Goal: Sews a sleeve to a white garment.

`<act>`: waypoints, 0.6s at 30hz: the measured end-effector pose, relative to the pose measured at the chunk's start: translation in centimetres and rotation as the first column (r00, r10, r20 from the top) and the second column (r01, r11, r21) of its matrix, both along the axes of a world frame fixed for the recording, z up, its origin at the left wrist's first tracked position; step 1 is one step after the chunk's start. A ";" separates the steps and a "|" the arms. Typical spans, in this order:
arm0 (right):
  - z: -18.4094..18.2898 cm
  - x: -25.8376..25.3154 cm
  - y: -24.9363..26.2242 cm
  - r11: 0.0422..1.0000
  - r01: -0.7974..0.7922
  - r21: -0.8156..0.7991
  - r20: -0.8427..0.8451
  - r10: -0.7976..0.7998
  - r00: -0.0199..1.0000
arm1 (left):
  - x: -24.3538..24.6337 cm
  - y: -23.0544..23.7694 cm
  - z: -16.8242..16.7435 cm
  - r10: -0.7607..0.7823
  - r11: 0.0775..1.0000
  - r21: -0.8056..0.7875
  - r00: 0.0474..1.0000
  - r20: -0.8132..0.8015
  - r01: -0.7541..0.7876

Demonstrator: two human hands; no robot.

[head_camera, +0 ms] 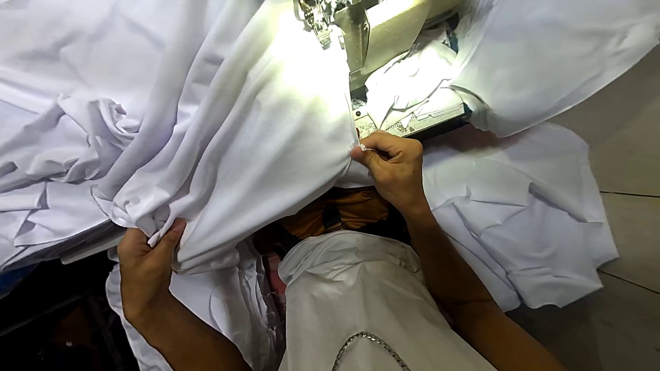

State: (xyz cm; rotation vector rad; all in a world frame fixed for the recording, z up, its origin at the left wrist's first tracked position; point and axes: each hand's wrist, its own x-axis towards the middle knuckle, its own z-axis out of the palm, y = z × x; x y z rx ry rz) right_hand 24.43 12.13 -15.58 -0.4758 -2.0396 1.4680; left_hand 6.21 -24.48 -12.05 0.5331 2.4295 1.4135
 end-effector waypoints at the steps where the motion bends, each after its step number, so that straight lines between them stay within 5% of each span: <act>1: 0.0 -0.1 0.0 1.000 0.015 0.016 0.002 -0.015 1.000 | 0.0 0.0 0.2 -0.003 1.000 0.003 1.000 -0.010 0.004; 7: 0.0 -0.1 0.0 0.992 0.053 0.111 0.063 -0.060 0.996 | 0.3 0.8 1.6 -0.007 1.000 0.006 0.999 -0.048 0.007; 18: -1.0 0.4 -0.5 0.990 0.067 -0.121 0.117 -0.053 0.992 | 1.0 1.0 -1.3 0.184 0.983 0.032 0.983 -0.019 -0.184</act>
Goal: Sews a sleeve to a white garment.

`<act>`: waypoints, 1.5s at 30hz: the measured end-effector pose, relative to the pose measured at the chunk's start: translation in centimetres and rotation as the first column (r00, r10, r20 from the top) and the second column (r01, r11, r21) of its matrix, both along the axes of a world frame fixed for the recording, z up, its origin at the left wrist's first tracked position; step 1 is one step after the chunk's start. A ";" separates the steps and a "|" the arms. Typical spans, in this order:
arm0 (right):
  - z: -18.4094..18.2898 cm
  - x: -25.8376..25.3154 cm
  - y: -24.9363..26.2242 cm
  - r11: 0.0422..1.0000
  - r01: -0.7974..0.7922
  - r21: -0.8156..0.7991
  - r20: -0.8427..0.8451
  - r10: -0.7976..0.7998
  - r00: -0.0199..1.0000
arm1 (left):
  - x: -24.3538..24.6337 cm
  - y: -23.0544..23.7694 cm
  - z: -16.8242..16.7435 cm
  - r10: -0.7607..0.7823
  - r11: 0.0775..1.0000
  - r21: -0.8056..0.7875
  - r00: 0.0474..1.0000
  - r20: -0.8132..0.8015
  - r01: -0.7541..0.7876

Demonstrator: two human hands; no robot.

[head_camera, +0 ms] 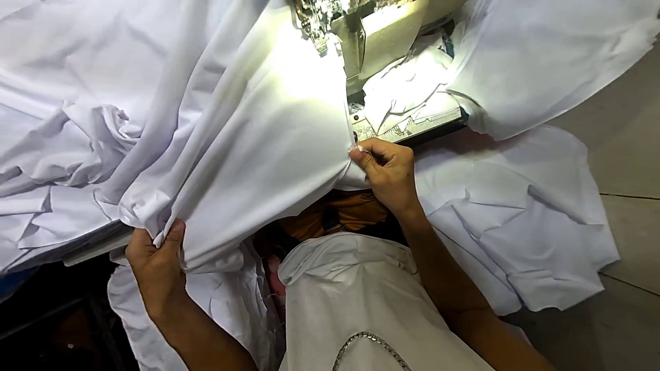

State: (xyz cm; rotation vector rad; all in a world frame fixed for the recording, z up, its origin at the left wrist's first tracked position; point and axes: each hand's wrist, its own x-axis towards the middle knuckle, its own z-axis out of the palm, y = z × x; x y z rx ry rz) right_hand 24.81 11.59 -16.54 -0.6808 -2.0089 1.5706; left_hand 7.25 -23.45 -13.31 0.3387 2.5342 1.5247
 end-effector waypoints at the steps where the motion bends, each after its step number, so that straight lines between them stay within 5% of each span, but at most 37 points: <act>1: 0.0 0.1 0.0 1.000 -0.001 -0.012 -0.003 0.001 1.000 | 0.1 0.1 -0.1 0.005 1.000 0.002 1.000 -0.001 -0.005; 27: -0.7 0.0 0.9 0.996 -0.016 -0.086 -0.120 0.006 0.993 | 0.3 0.8 0.6 0.033 0.998 0.062 0.996 -0.080 -0.028; 45: 3.8 -5.5 4.6 0.993 -0.066 0.100 -0.102 0.076 0.992 | -5.8 3.7 4.9 -0.060 0.997 0.032 0.958 -0.280 0.072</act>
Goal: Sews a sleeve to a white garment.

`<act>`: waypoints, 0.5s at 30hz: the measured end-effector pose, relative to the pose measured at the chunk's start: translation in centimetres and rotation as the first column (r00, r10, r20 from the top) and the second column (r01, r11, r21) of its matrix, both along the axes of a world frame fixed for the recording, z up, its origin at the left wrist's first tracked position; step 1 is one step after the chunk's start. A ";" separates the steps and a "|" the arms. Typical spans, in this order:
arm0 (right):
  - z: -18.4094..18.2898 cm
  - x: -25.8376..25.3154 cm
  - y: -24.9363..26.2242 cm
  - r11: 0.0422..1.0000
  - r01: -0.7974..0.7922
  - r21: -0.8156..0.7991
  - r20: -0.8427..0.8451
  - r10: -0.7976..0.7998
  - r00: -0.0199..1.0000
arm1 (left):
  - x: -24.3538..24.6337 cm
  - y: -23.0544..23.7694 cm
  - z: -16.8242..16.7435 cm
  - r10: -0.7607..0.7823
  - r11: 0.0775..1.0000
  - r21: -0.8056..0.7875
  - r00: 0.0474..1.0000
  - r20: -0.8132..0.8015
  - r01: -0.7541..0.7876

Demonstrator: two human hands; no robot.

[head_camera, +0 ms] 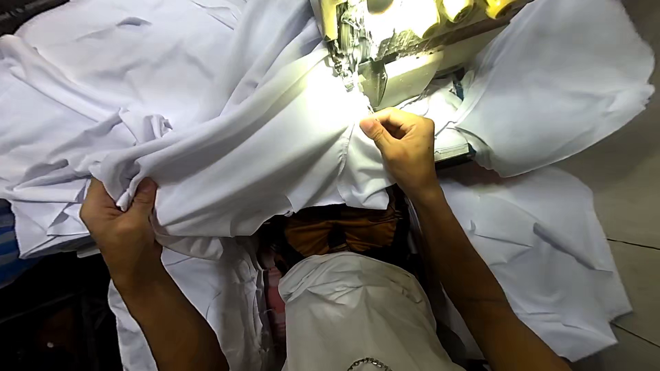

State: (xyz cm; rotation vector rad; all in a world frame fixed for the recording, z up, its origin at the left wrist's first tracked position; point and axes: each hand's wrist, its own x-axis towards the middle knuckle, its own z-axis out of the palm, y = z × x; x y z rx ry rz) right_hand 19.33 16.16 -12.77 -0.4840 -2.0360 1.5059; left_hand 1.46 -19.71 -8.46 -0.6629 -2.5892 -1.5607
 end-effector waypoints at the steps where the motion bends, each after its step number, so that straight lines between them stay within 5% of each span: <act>1: 0.3 -0.1 0.1 1.000 0.004 0.012 0.014 -0.005 1.000 | -0.4 0.2 0.3 -0.003 1.000 -0.009 1.000 -0.016 0.003; 15: 2.1 -0.4 1.5 0.999 0.016 0.035 0.138 -0.021 0.990 | -5.5 1.9 3.2 -0.033 0.996 -0.092 0.993 -0.117 0.022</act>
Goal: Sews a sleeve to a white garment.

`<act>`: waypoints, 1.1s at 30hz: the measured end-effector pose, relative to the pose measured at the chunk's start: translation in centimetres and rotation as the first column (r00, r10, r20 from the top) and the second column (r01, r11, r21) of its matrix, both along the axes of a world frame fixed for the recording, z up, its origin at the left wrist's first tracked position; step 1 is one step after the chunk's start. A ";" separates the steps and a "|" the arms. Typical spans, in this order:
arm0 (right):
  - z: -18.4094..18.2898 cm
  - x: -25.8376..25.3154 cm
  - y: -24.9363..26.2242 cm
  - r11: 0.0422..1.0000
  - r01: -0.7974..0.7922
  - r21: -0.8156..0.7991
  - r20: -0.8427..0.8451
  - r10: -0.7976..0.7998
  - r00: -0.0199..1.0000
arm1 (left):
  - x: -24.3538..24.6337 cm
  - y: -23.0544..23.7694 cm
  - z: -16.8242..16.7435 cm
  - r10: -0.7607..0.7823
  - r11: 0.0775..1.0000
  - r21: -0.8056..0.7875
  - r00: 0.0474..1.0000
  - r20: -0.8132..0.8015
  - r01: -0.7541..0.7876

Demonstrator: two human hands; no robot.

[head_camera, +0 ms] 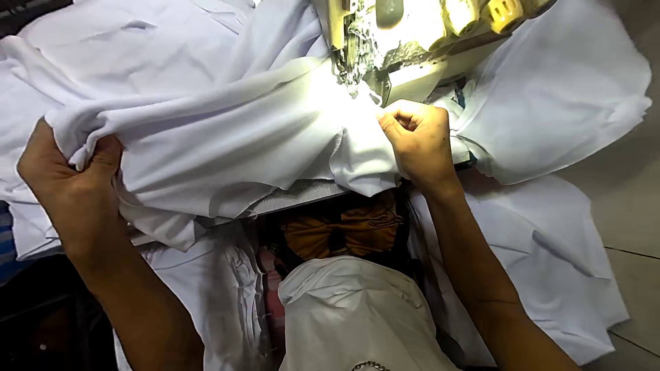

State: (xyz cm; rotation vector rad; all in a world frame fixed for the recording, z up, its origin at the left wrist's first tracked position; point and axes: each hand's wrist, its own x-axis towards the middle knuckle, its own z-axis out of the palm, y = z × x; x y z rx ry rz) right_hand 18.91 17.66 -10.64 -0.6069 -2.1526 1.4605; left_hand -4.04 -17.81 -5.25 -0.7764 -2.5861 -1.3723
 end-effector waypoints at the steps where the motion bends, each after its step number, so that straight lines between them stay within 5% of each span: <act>1: 0.1 0.0 0.2 1.000 -0.008 -0.006 0.007 0.008 1.000 | -0.4 0.3 0.1 -0.007 1.000 -0.002 1.000 -0.004 0.007; 6: 0.3 -0.2 1.1 0.996 -0.084 0.005 0.013 0.084 0.996 | -2.5 0.7 -0.4 -0.059 0.994 -0.089 0.998 -0.002 0.059; 10: 0.2 -0.1 1.8 0.985 -0.164 -0.047 0.002 0.165 0.986 | 0.6 -0.8 -0.3 0.126 0.926 -0.326 0.969 -0.213 -0.192; 12: 0.0 0.3 2.2 0.974 -0.207 -0.091 0.005 0.209 0.978 | 5.4 0.6 -0.4 0.186 0.932 -0.239 0.927 -0.326 -0.272; 13: -0.1 0.6 2.5 0.969 -0.225 -0.100 0.006 0.226 0.974 | 8.5 2.1 -1.1 0.159 0.966 -0.153 0.945 -0.286 -0.209; 15: -0.5 0.8 2.9 0.958 -0.269 -0.104 -0.005 0.270 0.963 | 13.7 5.2 -4.2 -0.079 0.997 -0.013 0.994 0.075 0.080; 17: -0.7 0.9 3.4 0.943 -0.304 -0.132 -0.012 0.305 0.952 | 16.5 8.6 -7.5 -0.323 0.946 0.155 0.815 0.482 0.284; 19: -0.6 1.0 3.8 0.927 -0.316 -0.202 -0.030 0.317 0.948 | 17.4 11.4 -9.3 -0.415 0.909 0.327 0.641 0.646 0.259; 24: 0.1 1.2 4.4 0.865 -0.319 -0.387 -0.002 0.345 0.939 | 16.3 13.9 -8.4 -0.699 0.711 0.685 0.064 0.712 0.156; 26: 0.2 1.0 4.4 0.844 -0.310 -0.438 0.007 0.348 0.937 | 15.7 14.5 -9.1 -0.740 0.663 0.746 -0.092 0.666 0.068; 29: -0.1 0.5 4.3 0.833 -0.323 -0.448 -0.032 0.346 0.938 | 15.3 15.1 -8.9 -0.720 0.690 0.723 -0.125 0.682 -0.031; 33: -0.7 -1.0 4.4 0.838 -0.368 -0.402 -0.090 0.364 0.927 | 15.9 16.3 -8.6 -0.657 0.743 0.653 0.024 0.753 -0.146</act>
